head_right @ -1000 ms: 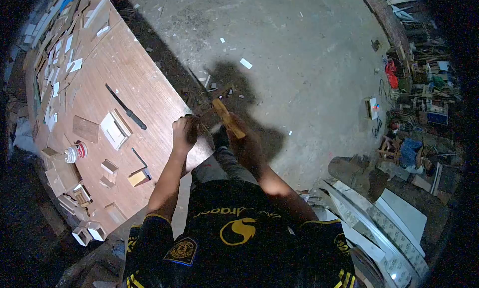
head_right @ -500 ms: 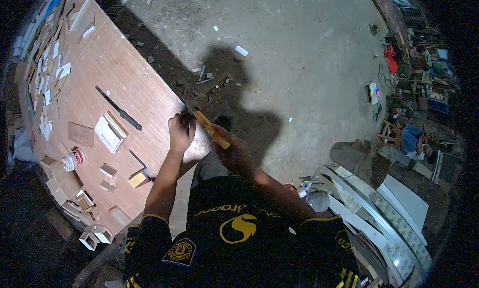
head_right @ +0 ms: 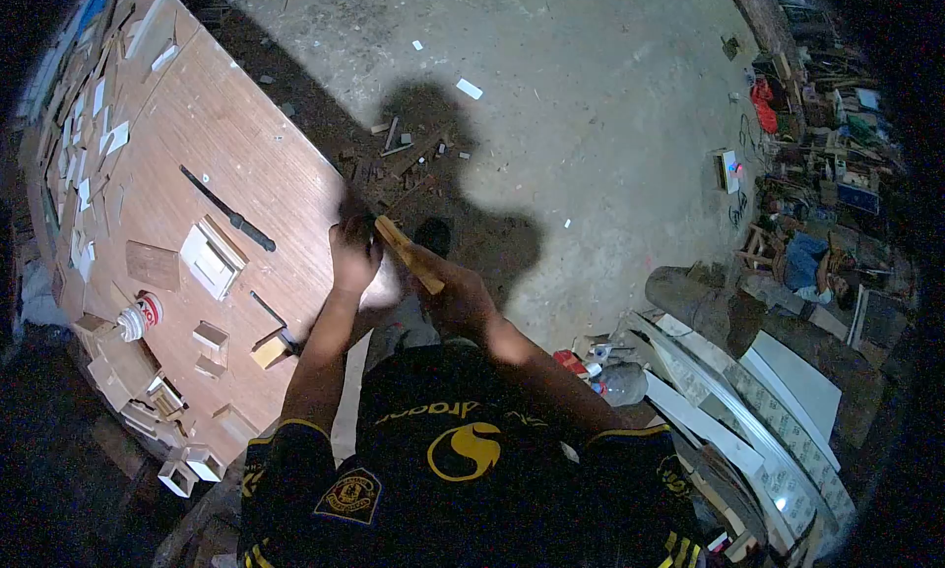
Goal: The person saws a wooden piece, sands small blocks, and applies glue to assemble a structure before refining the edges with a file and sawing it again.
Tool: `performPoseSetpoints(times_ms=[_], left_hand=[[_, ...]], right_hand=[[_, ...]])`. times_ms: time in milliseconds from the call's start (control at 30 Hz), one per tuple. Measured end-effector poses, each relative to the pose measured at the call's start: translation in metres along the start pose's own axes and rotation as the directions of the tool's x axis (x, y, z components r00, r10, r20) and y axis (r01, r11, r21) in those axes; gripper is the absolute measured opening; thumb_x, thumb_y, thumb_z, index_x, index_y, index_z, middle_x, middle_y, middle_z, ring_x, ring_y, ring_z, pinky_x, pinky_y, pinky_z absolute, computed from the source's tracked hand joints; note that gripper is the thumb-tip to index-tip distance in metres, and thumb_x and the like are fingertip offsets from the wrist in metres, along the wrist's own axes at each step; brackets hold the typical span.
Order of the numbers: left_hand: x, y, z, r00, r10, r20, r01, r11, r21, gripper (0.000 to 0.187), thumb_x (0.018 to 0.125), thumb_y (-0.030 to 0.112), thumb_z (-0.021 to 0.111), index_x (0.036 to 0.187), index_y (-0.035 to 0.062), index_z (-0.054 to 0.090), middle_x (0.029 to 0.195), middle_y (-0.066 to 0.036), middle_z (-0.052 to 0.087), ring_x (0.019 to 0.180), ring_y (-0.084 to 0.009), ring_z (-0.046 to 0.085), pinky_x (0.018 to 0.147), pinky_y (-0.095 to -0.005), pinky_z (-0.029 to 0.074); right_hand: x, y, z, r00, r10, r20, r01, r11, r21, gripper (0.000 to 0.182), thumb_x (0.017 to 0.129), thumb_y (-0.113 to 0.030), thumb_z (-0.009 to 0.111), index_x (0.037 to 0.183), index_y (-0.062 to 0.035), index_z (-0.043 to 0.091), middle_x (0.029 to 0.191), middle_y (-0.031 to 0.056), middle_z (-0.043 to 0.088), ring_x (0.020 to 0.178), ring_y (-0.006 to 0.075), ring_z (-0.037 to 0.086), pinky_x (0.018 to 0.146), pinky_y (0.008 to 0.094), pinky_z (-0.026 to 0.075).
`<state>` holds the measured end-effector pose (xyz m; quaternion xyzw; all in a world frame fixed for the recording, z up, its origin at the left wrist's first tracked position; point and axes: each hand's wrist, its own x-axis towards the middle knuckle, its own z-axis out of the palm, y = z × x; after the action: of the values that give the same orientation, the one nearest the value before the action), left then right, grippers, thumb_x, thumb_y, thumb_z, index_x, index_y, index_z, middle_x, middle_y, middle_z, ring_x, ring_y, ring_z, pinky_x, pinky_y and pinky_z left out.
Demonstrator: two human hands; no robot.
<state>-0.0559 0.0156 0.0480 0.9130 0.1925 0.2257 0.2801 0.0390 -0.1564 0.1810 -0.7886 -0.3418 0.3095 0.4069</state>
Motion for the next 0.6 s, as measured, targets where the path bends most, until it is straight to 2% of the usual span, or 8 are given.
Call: performPoseSetpoints(times_ms=[167, 233, 300, 367, 533, 600], left_hand=[[-0.005, -0.008, 0.007, 0.995, -0.004, 0.103, -0.005, 0.996, 0.084, 0.012, 0.082, 0.014, 0.061, 0.09, 0.0063, 0.062, 0.097, -0.011, 0.062, 0.087, -0.03, 0.056, 0.075, -0.0436, 0.04], [-0.007, -0.01, 0.013, 0.997, 0.006, 0.082, -0.016, 0.993, 0.121, 0.012, 0.082, 0.015, 0.06, 0.09, 0.0066, 0.061, 0.095, -0.011, 0.061, 0.085, -0.0304, 0.055, 0.075, -0.0437, 0.04], [-0.009, -0.011, 0.015, 0.998, 0.013, 0.062, -0.023, 0.987, 0.16, 0.012, 0.083, 0.016, 0.06, 0.09, 0.0069, 0.06, 0.093, -0.011, 0.06, 0.084, -0.0308, 0.055, 0.075, -0.0439, 0.04], [-0.007, -0.006, 0.011, 0.994, 0.003, 0.106, -0.027, 0.973, 0.228, 0.012, 0.084, 0.017, 0.059, 0.092, 0.0077, 0.059, 0.092, -0.012, 0.058, 0.085, -0.0313, 0.054, 0.075, -0.0442, 0.04], [-0.01, -0.007, 0.012, 0.997, 0.027, 0.071, -0.046, 0.957, 0.286, 0.014, 0.085, 0.018, 0.059, 0.093, 0.0072, 0.059, 0.094, -0.014, 0.055, 0.088, -0.0332, 0.052, 0.078, -0.046, 0.04], [-0.008, -0.005, 0.011, 0.998, 0.03, 0.05, -0.043, 0.958, 0.285, 0.014, 0.085, 0.019, 0.059, 0.093, 0.0068, 0.058, 0.094, -0.015, 0.054, 0.089, -0.0339, 0.051, 0.08, -0.0465, 0.04]], right_hand=[[-0.002, -0.004, 0.002, 0.999, 0.038, 0.026, -0.039, 0.998, 0.04, 0.037, 0.089, -0.006, 0.061, 0.126, -0.0079, 0.054, 0.111, 0.0203, 0.064, 0.1, 0.0315, 0.066, 0.08, 0.035, 0.052], [-0.002, -0.004, 0.003, 0.997, 0.073, 0.036, -0.075, 0.995, 0.066, 0.036, 0.089, -0.006, 0.061, 0.125, -0.0084, 0.054, 0.11, 0.0202, 0.065, 0.1, 0.0313, 0.066, 0.08, 0.035, 0.052], [-0.002, 0.0, 0.007, 1.0, -0.021, -0.023, 0.022, 0.998, 0.052, 0.036, 0.089, -0.006, 0.06, 0.125, -0.0091, 0.054, 0.109, 0.0198, 0.065, 0.097, 0.0302, 0.067, 0.078, 0.0352, 0.053], [-0.001, -0.006, 0.005, 0.999, -0.016, -0.043, 0.02, 0.997, 0.078, 0.036, 0.09, -0.006, 0.06, 0.125, -0.009, 0.054, 0.108, 0.0196, 0.065, 0.096, 0.0295, 0.067, 0.077, 0.0353, 0.053], [-0.002, -0.006, 0.01, 0.992, -0.079, -0.099, 0.086, 0.993, 0.076, 0.034, 0.091, -0.006, 0.059, 0.125, -0.0088, 0.054, 0.106, 0.0191, 0.066, 0.094, 0.0288, 0.068, 0.075, 0.0355, 0.053], [-0.002, -0.007, 0.008, 0.999, 0.024, -0.047, -0.023, 1.0, 0.021, 0.034, 0.09, -0.006, 0.059, 0.124, -0.0088, 0.053, 0.104, 0.0188, 0.066, 0.093, 0.0294, 0.068, 0.074, 0.0356, 0.053]])
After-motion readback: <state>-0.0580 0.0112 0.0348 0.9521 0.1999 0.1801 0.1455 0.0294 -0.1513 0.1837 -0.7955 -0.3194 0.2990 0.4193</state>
